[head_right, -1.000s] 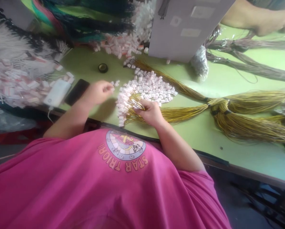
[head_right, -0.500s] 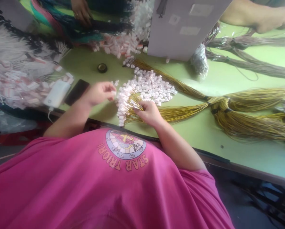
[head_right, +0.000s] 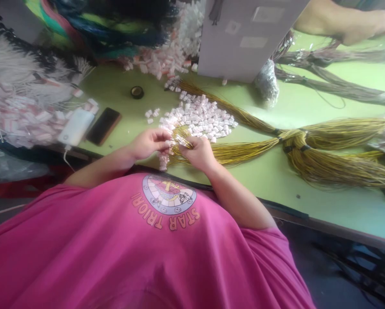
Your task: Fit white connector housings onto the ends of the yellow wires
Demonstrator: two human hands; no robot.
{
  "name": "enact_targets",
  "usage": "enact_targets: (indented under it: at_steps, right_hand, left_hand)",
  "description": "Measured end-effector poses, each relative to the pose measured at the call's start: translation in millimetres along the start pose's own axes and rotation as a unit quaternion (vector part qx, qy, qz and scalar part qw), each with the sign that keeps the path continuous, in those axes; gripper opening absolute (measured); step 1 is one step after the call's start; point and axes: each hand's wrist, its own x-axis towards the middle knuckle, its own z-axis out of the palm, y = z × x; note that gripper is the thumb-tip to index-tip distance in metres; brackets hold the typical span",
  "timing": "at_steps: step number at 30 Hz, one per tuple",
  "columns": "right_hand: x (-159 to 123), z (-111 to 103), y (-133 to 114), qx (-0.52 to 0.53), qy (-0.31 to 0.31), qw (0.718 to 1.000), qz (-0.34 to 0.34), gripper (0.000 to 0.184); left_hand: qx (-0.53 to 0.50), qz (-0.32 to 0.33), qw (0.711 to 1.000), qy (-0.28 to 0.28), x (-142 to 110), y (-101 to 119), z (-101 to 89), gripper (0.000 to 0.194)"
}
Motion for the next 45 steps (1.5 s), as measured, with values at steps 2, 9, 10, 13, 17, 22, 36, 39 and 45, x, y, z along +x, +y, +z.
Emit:
enact_targets:
  at_steps: [2, 9, 10, 13, 17, 22, 36, 39, 45]
  right_hand:
    - [0.1, 1.0, 0.7, -0.013, 0.001, 1.0, -0.008, 0.023]
    - [-2.8, 4.8, 3.1, -0.036, 0.006, 0.999, -0.008, 0.02]
    - [-3.2, 4.9, 2.9, -0.037, 0.007, 0.999, -0.005, 0.021]
    - [-4.0, 4.0, 1.3, -0.04, 0.008, 0.999, -0.006, 0.02]
    - [-4.6, 3.3, -0.5, -0.04, 0.0, 0.999, -0.01, 0.02]
    - [-3.9, 6.8, 4.1, -0.059, -0.019, 0.998, -0.012, 0.02]
    - [4.4, -2.9, 11.9, 0.06, -0.062, 0.996, -0.01, 0.016]
    - [4.0, -3.9, 8.9, 0.053, -0.069, 0.996, 0.002, 0.017]
    - [3.4, -6.7, 1.9, 0.051, -0.039, 0.998, 0.013, 0.013]
  left_hand:
    - [0.012, 0.0, 1.0, 0.006, -1.0, 1.0, 1.4, 0.014]
    - [0.105, 0.021, 0.993, 0.041, -4.5, 10.0, 10.5, 0.008]
    - [0.105, 0.02, 0.993, 0.042, -4.4, 10.0, 11.1, 0.008]
    - [0.085, 0.014, 0.995, 0.047, -3.9, 9.0, 11.1, 0.009]
    - [0.085, 0.024, 0.995, 0.044, -4.1, 9.2, 10.5, 0.01]
    - [0.186, 0.046, 0.981, 0.014, -6.0, 12.2, 16.9, 0.011]
    - [0.561, 0.07, 0.807, 0.174, 34.1, -0.8, -84.8, 0.028]
    - [0.579, 0.07, 0.798, 0.152, 47.0, -18.8, -94.3, 0.028]
    - [0.543, 0.05, 0.827, 0.138, 39.2, -10.3, -91.8, 0.022]
